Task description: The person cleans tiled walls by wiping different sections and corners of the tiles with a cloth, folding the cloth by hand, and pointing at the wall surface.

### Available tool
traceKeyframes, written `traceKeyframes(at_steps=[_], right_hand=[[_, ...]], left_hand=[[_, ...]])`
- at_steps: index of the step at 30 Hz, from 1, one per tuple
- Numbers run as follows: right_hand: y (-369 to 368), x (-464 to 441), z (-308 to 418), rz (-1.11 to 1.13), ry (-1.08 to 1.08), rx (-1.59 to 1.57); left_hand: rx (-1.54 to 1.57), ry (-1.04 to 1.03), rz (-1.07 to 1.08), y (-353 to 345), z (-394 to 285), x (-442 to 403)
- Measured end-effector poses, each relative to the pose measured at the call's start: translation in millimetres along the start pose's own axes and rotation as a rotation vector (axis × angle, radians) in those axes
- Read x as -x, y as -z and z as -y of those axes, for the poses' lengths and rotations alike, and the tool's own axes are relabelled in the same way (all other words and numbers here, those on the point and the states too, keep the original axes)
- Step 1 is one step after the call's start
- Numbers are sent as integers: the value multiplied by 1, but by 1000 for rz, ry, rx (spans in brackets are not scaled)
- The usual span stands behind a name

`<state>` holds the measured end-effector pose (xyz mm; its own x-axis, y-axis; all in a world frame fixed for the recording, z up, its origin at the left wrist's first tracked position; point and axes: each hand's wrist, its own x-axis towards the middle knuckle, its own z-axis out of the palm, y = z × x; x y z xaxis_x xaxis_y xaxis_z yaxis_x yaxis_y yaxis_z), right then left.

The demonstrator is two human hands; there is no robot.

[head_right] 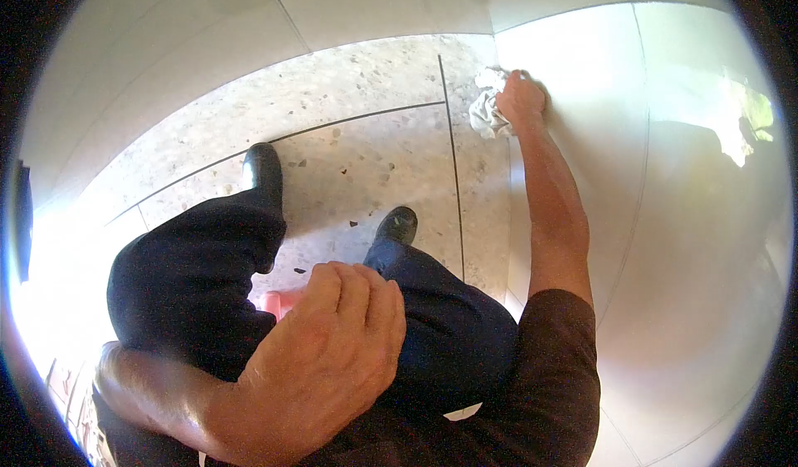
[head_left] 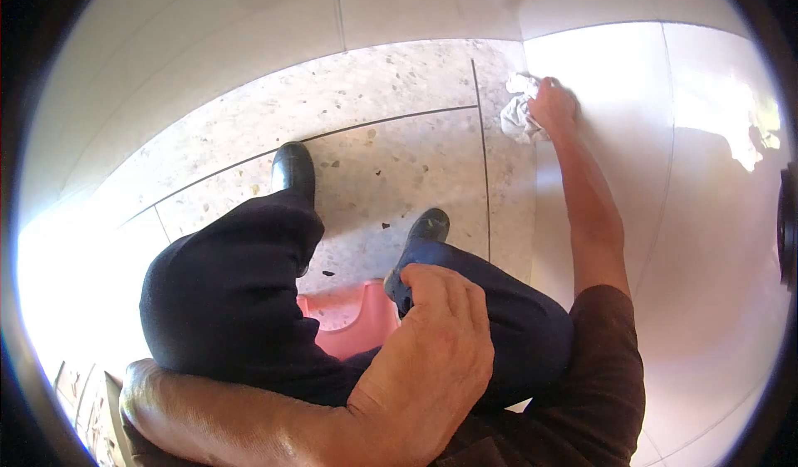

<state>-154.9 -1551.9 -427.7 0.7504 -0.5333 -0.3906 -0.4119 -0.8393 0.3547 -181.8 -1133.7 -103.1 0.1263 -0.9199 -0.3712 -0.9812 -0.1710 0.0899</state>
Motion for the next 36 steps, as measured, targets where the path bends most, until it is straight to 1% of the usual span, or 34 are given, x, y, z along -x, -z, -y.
traceKeyframes(at_steps=[2, 3, 5, 6, 7, 8, 10, 11, 12, 13, 14, 15, 16, 17, 18, 19, 20, 21, 22, 23, 24, 25, 26, 27, 28, 29, 30, 31, 32, 34, 35, 36], right_hand=[[-10, -7, -2, -42, 5, 104], [-11, -14, -5, -44, 12, 97], [-5, -19, -7, -235, 152, 129], [1, -15, -6, -355, 180, 144], [16, -15, -3, -519, 258, 236], [37, -18, 1, -519, 279, 355], [49, -31, -5, -690, 361, 469], [48, -38, -11, -765, 392, 529], [39, -37, -12, -768, 387, 525], [28, -29, -11, -587, 371, 626], [19, -18, -12, -401, 351, 726], [7, 1, -18, -332, 399, 659], [-23, 13, -31, -354, 442, 659], [-36, 41, -36, -325, 447, 696], [-61, 63, -46, -328, 447, 456], [-111, 78, -69, -569, 506, 406], [-160, 98, -94, -564, 555, 234], [-154, 148, -100, -438, 576, 384], [-163, 185, -109, -105, 505, 276], [-192, 226, -128, -116, 519, 432], [-220, 263, -149, -36, 502, 345], [-248, 302, -175, 18, 541, 383], [-265, 341, -191, 5, 530, 459], [-278, 382, -209, 126, 521, 474], [-252, 418, -212, 250, 516, 486], [-232, 447, -219, 234, 428, 337], [-214, 462, -222, 223, 388, 265], [-199, 477, -227, 209, 350, 191], [-190, 482, -230, 183, 224, -222], [-173, 475, -230, 147, 103, -634], [-162, 459, -228, 122, 111, -585], [-150, 438, -225, 46, 243, -360]], left_hand=[[18, 23, -4, -6, -3, 0], [9, 65, -28, -11, -7, -1], [-2, 97, -43, -4, -6, -5], [36, 46, 45, 6, -6, -3], [52, 19, 90, 9, -3, -5], [69, -7, 136, 11, -1, -7], [71, -105, 161, 1, 4, -12], [63, -103, 163, -2, 5, -13], [53, -84, 79, -5, 6, -13], [44, -68, -7, -7, 8, -12], [41, -74, -12, -7, 9, -12], [64, -54, -17, -7, 9, -12], [92, -42, -25, -7, 8, -12], [98, -63, -41, -9, 5, -12], [99, -43, -87, -12, 4, -11], [99, -17, -132, -14, 4, -9], [101, -43, -114, -11, 5, -6], [102, -46, -126, -10, 6, -3], [96, -73, -105, -9, 7, -1], [89, -98, -86, -9, 7, 2], [87, -95, -101, -9, 7, 4], [138, -112, -101, -10, 7, 5], [189, -132, -97, -8, 8, 7], [187, -135, -106, -6, 10, 8], [198, -198, -75, -1, 14, 8], [204, -255, -42, 2, 14, 10], [202, -249, -43, 5, 15, 12], [213, -308, -44, 7, 15, 13], [219, -366, -44, 7, 15, 15], [161, -349, -87, 2, 10, 18], [130, -349, -111, -4, 8, 15], [98, -348, -134, -10, 7, 13]])
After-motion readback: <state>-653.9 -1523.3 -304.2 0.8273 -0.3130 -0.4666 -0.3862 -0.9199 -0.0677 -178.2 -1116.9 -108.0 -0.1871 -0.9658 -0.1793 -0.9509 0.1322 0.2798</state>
